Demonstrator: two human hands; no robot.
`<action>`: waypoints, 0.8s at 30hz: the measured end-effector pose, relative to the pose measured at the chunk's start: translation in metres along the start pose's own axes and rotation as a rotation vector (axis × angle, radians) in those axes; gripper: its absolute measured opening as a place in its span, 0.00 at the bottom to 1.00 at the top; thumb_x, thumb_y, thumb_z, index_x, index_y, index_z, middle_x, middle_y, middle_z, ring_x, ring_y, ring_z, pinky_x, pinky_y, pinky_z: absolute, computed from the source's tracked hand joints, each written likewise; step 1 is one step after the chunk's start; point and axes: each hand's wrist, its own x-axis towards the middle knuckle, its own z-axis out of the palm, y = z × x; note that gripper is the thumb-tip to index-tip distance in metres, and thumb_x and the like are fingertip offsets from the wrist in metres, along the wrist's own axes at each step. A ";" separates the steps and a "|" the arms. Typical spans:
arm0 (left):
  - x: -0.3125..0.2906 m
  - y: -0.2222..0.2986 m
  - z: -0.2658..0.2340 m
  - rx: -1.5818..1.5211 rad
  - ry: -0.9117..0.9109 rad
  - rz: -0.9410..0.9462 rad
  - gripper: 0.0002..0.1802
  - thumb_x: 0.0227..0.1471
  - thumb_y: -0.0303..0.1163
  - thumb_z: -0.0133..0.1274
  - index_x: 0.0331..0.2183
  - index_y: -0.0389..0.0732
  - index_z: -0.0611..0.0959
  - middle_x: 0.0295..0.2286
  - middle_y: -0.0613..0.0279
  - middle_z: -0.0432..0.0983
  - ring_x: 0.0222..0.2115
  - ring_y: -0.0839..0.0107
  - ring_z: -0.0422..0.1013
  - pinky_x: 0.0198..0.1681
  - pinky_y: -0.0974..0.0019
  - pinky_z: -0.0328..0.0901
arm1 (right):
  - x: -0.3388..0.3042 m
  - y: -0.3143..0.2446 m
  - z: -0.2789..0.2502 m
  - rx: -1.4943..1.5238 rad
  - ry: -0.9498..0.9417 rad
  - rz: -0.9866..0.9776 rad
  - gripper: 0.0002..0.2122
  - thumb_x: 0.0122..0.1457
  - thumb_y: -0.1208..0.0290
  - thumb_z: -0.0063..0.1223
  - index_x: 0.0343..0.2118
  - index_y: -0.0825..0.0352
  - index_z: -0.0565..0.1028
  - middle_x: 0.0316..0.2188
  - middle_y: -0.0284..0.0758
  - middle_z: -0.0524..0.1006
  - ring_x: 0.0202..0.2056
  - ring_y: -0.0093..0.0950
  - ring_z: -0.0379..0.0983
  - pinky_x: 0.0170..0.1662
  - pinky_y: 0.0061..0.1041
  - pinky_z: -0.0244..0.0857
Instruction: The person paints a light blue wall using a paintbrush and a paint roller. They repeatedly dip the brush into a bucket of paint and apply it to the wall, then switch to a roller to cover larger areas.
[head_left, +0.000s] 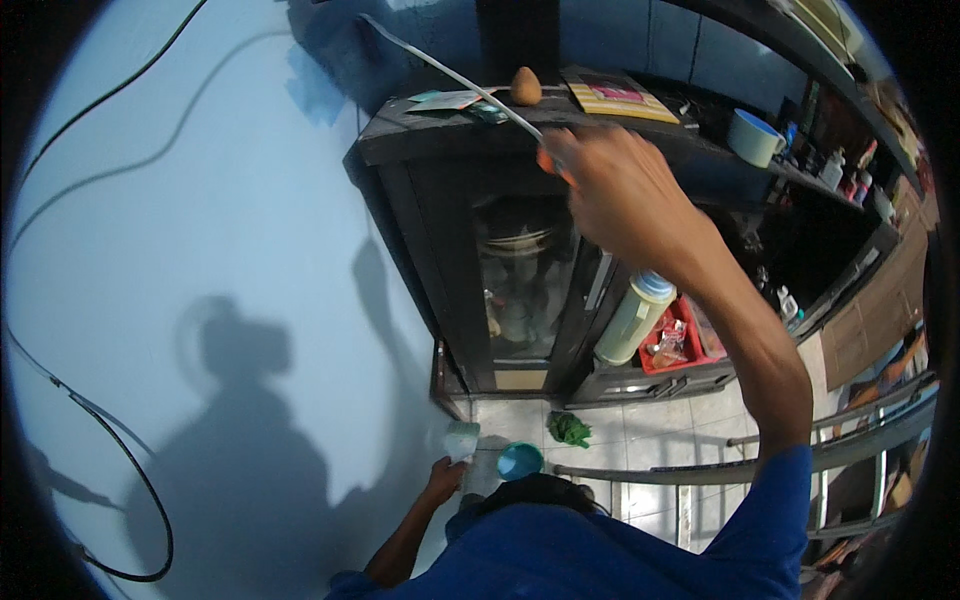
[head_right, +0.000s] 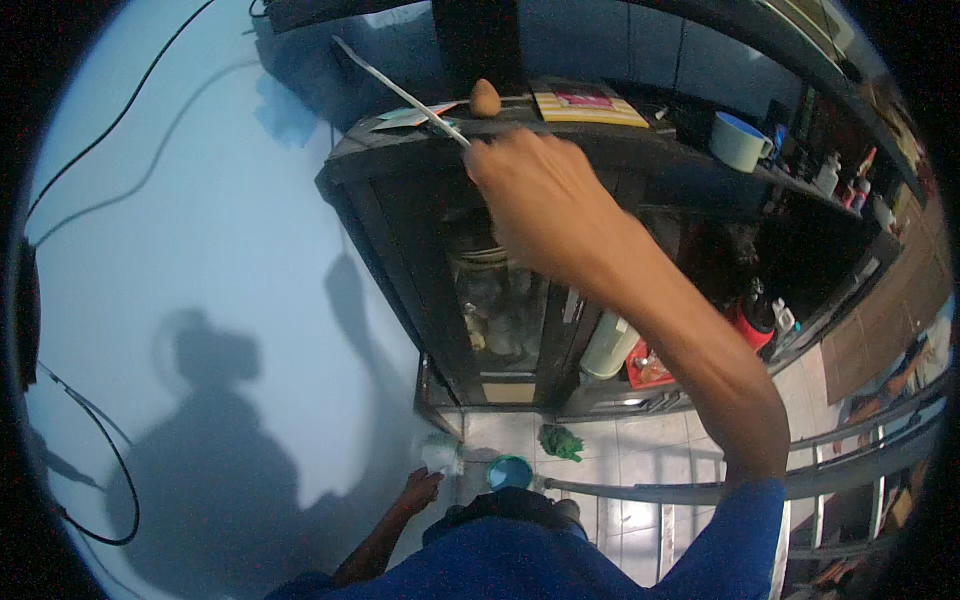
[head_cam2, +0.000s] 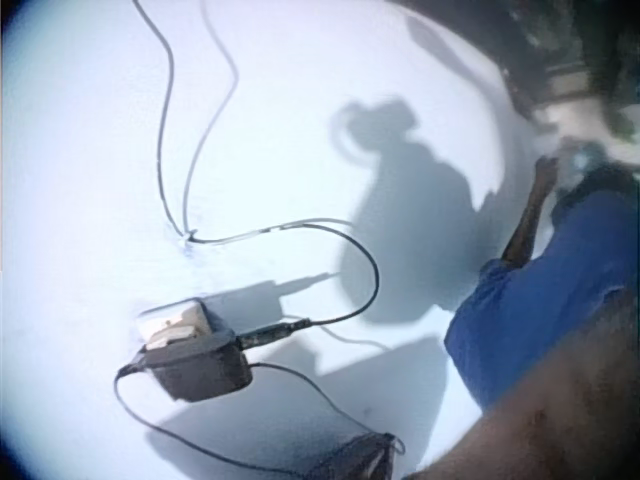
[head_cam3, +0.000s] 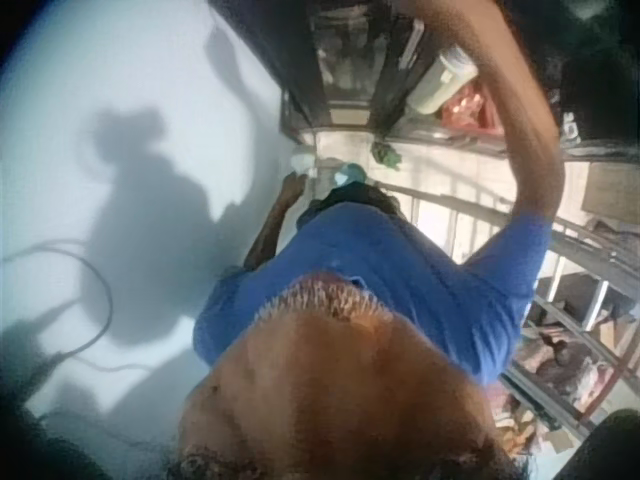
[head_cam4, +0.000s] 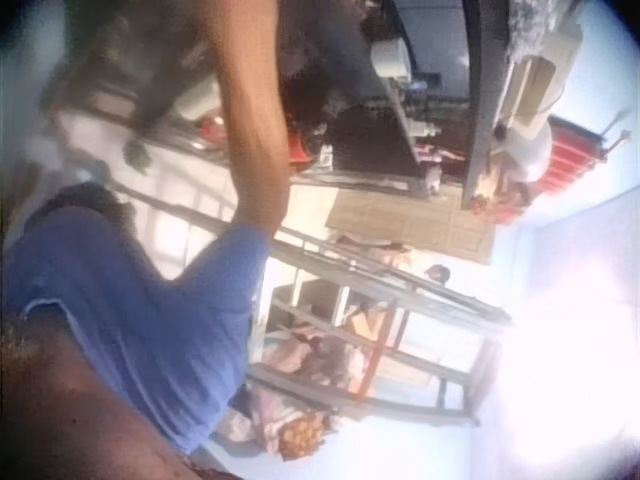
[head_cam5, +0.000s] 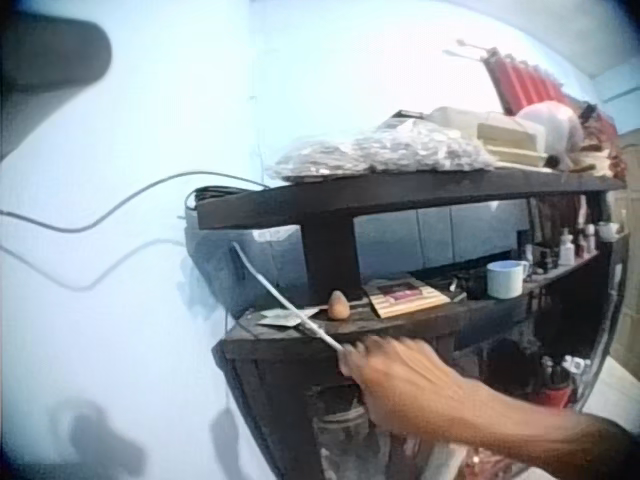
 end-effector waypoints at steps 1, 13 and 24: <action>0.004 -0.001 -0.001 0.042 -0.006 0.004 0.11 0.45 0.34 0.50 0.25 0.35 0.70 0.16 0.64 0.63 0.14 0.76 0.60 0.13 0.70 0.55 | 0.012 0.002 -0.001 -0.012 0.004 -0.012 0.14 0.38 0.86 0.44 0.33 0.71 0.70 0.26 0.46 0.71 0.27 0.42 0.69 0.31 0.35 0.62; -0.011 0.011 -0.002 0.160 -0.053 0.023 0.12 0.45 0.36 0.51 0.23 0.39 0.67 0.15 0.64 0.63 0.14 0.75 0.60 0.15 0.69 0.57 | -0.025 -0.018 -0.022 -0.132 -0.011 -0.106 0.15 0.45 0.82 0.44 0.38 0.78 0.67 0.29 0.49 0.71 0.27 0.40 0.72 0.29 0.31 0.68; -0.010 0.012 0.000 0.172 -0.058 0.059 0.14 0.45 0.34 0.50 0.30 0.33 0.72 0.16 0.64 0.65 0.14 0.76 0.61 0.14 0.69 0.57 | -0.054 -0.049 -0.034 -0.055 -0.035 -0.023 0.20 0.41 0.86 0.48 0.42 0.74 0.68 0.24 0.43 0.69 0.21 0.33 0.69 0.23 0.28 0.64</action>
